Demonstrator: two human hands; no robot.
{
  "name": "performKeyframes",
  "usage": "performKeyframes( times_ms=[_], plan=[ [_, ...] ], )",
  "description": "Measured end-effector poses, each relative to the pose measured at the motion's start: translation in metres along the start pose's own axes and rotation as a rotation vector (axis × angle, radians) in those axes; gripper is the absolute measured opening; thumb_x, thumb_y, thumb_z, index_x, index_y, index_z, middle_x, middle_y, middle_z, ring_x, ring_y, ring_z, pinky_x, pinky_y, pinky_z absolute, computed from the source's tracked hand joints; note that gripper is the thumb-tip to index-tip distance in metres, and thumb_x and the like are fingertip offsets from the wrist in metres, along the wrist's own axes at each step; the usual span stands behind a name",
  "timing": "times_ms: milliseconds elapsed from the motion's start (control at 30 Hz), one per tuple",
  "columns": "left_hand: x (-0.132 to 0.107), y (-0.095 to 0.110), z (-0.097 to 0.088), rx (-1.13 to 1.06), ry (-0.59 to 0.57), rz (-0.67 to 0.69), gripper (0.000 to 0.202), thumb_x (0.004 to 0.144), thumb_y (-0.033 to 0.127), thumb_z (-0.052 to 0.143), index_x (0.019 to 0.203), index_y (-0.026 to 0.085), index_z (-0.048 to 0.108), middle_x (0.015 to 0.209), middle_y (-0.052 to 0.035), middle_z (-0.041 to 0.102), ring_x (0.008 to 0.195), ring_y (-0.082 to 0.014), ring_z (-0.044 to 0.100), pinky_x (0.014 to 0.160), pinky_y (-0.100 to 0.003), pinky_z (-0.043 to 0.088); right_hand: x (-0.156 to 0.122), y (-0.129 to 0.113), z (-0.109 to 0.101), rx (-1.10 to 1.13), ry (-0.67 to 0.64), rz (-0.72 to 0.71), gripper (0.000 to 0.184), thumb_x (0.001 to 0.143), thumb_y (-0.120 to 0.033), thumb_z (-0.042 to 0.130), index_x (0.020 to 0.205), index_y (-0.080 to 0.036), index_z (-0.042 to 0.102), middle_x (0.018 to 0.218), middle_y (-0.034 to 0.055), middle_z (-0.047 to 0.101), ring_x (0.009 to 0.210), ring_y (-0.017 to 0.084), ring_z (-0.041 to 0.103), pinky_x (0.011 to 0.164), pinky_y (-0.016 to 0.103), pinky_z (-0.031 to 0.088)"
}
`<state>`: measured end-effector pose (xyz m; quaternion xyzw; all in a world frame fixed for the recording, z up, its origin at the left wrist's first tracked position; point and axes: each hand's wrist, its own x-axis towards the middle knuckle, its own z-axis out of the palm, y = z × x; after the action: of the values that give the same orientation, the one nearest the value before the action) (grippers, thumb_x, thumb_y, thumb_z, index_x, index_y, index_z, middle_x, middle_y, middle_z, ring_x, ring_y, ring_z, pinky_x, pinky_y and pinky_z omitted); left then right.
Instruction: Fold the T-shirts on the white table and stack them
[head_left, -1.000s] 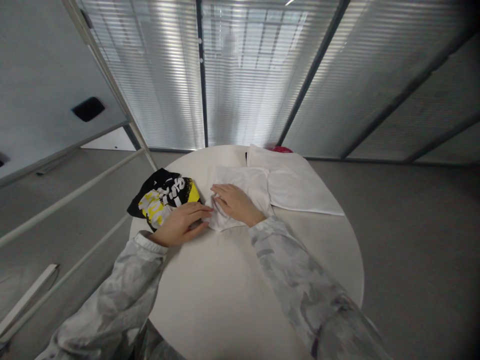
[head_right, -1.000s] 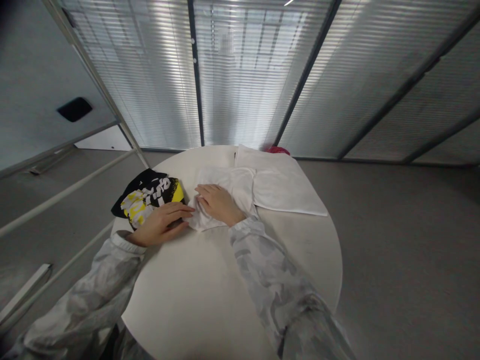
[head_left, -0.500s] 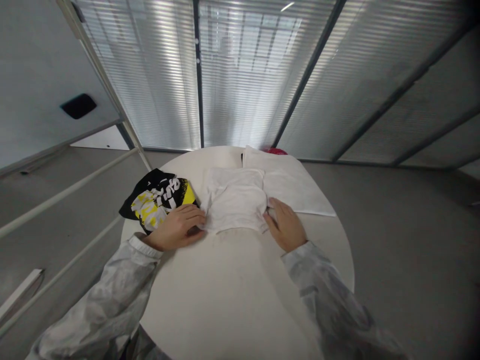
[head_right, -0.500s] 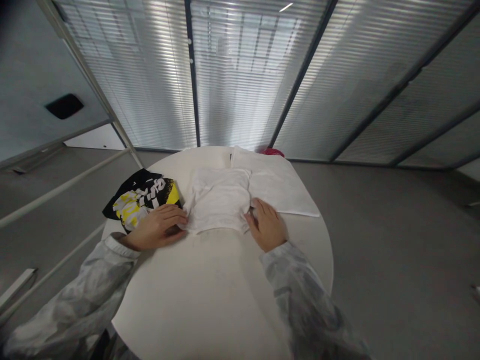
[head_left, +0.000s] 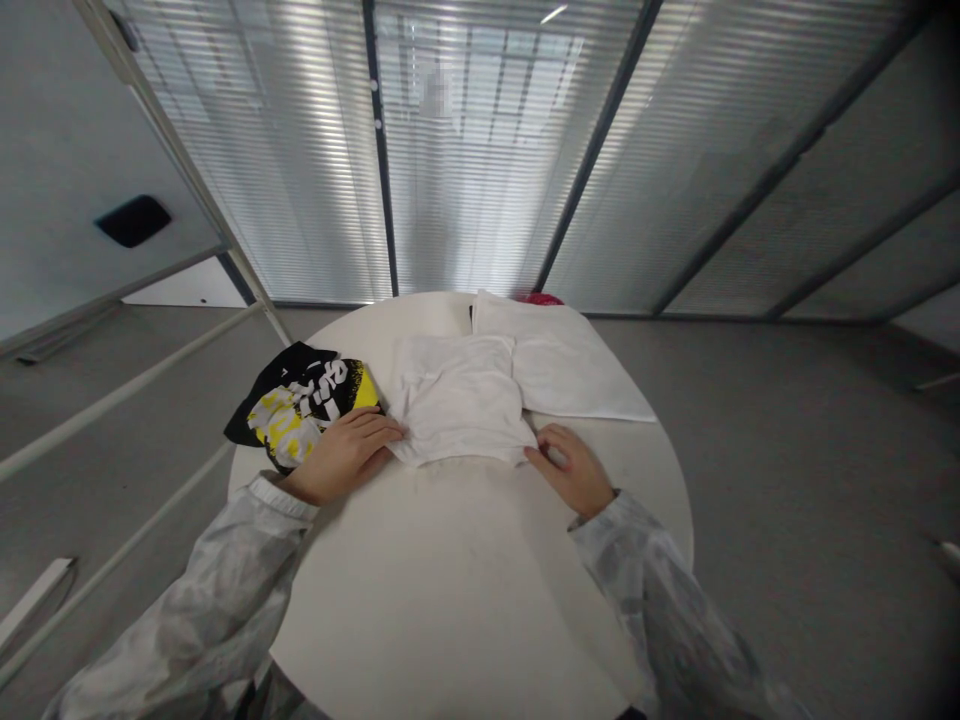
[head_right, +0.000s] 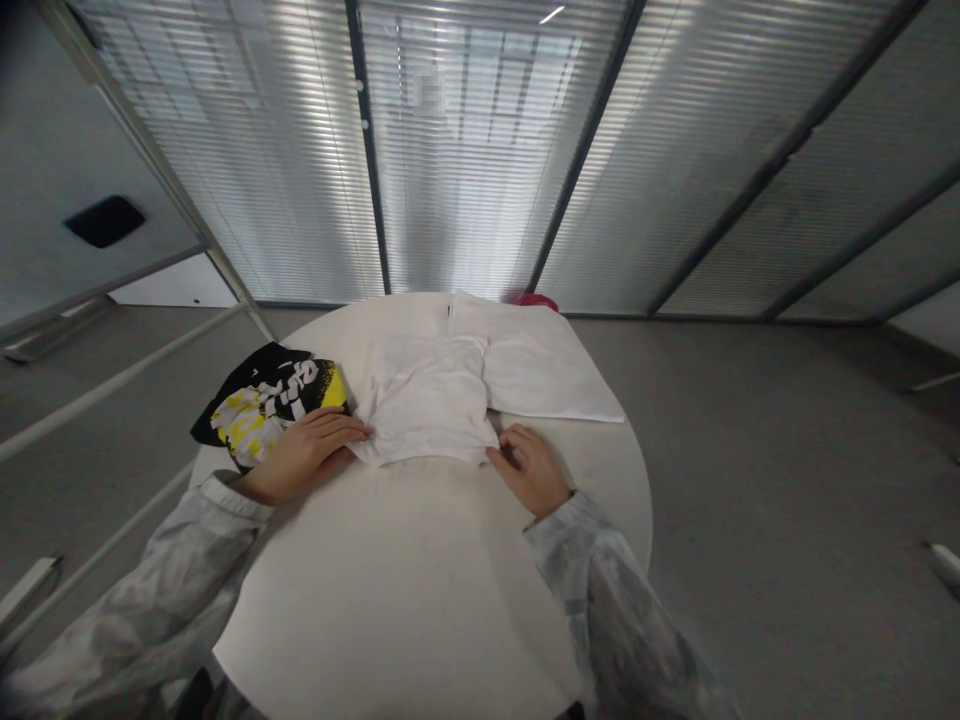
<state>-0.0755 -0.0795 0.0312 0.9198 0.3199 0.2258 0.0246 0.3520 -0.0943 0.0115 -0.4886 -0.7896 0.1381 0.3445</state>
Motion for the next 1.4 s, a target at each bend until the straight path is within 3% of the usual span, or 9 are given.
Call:
performKeyframes(
  times_ms=[233,433,567,700,767,867,1000,1267,1400],
  plan=[
    [0.002,0.005,-0.007,-0.015,-0.035,-0.012,0.038,0.098,0.014,0.068,0.135,0.022,0.07,0.141,-0.0107,0.077,0.129,-0.0276,0.072,0.123,-0.053,0.05,0.001,-0.011,-0.014,0.171,-0.053,-0.018,0.029,0.105,-0.039,0.062,0.08,-0.027,0.058,0.088,0.0047,0.066,0.086,0.026,0.067,0.082,0.04,0.058],
    [-0.002,-0.003,-0.005,0.001,-0.043,0.021,0.035,0.098,0.007,0.064,0.128,0.024,0.073,0.136,-0.009,0.079,0.125,-0.0267,0.072,0.12,-0.051,0.053,-0.002,-0.013,-0.015,0.165,-0.135,-0.163,0.026,0.096,-0.035,0.069,0.074,-0.028,0.057,0.087,0.0067,0.07,0.092,0.031,0.072,0.105,0.054,0.059],
    [-0.003,0.002,-0.009,-0.059,-0.065,0.056,0.031,0.096,0.012,0.067,0.123,0.025,0.073,0.128,-0.0091,0.079,0.119,-0.0264,0.073,0.115,-0.048,0.055,-0.005,-0.018,-0.016,0.114,-0.097,-0.174,0.006,0.09,-0.029,0.069,0.095,-0.029,0.066,0.106,0.0103,0.074,0.107,0.034,0.072,0.101,0.054,0.06],
    [0.0,0.01,-0.015,-0.116,-0.066,0.051,0.036,0.089,0.018,0.073,0.124,0.025,0.074,0.124,-0.0101,0.079,0.117,-0.0273,0.074,0.112,-0.047,0.058,-0.008,-0.023,-0.021,-0.003,-0.138,-0.245,0.063,0.082,-0.03,0.077,0.144,-0.028,0.064,0.156,0.0173,0.062,0.142,0.041,0.06,0.119,0.064,0.049],
    [0.001,0.011,-0.018,-0.105,-0.069,0.067,0.041,0.089,0.022,0.076,0.129,0.025,0.073,0.13,-0.0116,0.078,0.123,-0.0294,0.072,0.118,-0.051,0.054,-0.01,-0.02,-0.02,-0.067,-0.231,-0.307,0.069,0.086,-0.031,0.079,0.152,-0.03,0.062,0.165,0.0148,0.057,0.149,0.04,0.055,0.125,0.065,0.044],
    [0.0,0.006,-0.02,-0.056,-0.081,0.096,0.045,0.092,0.023,0.075,0.136,0.025,0.072,0.138,-0.0119,0.076,0.13,-0.0307,0.07,0.124,-0.054,0.049,-0.01,-0.012,-0.016,-0.085,-0.317,-0.342,0.052,0.099,-0.031,0.074,0.15,-0.034,0.066,0.157,0.0104,0.067,0.143,0.034,0.063,0.122,0.059,0.05],
    [-0.004,-0.003,-0.015,-0.006,-0.101,0.097,0.041,0.099,0.016,0.067,0.138,0.026,0.072,0.137,-0.0099,0.077,0.129,-0.028,0.07,0.124,-0.052,0.049,-0.007,-0.002,-0.01,-0.091,-0.286,-0.294,0.043,0.106,-0.029,0.068,0.148,-0.033,0.068,0.144,0.0099,0.075,0.13,0.03,0.07,0.112,0.055,0.058],
    [-0.005,-0.002,-0.011,-0.005,-0.097,0.047,0.047,0.098,0.008,0.066,0.142,0.026,0.07,0.137,-0.0089,0.077,0.128,-0.027,0.071,0.124,-0.051,0.051,-0.003,-0.005,-0.008,-0.228,-0.284,-0.276,0.033,0.096,-0.013,0.065,0.123,-0.028,0.078,0.119,0.0093,0.079,0.112,0.03,0.072,0.104,0.053,0.061],
    [-0.005,-0.003,-0.008,0.006,-0.122,0.048,0.056,0.093,-0.002,0.061,0.141,0.026,0.07,0.142,-0.0082,0.075,0.134,-0.0275,0.067,0.126,-0.052,0.048,-0.007,-0.008,-0.006,-0.202,-0.237,-0.251,0.048,0.093,-0.01,0.061,0.138,-0.026,0.07,0.123,0.0114,0.078,0.114,0.032,0.073,0.104,0.053,0.062]
  ],
)
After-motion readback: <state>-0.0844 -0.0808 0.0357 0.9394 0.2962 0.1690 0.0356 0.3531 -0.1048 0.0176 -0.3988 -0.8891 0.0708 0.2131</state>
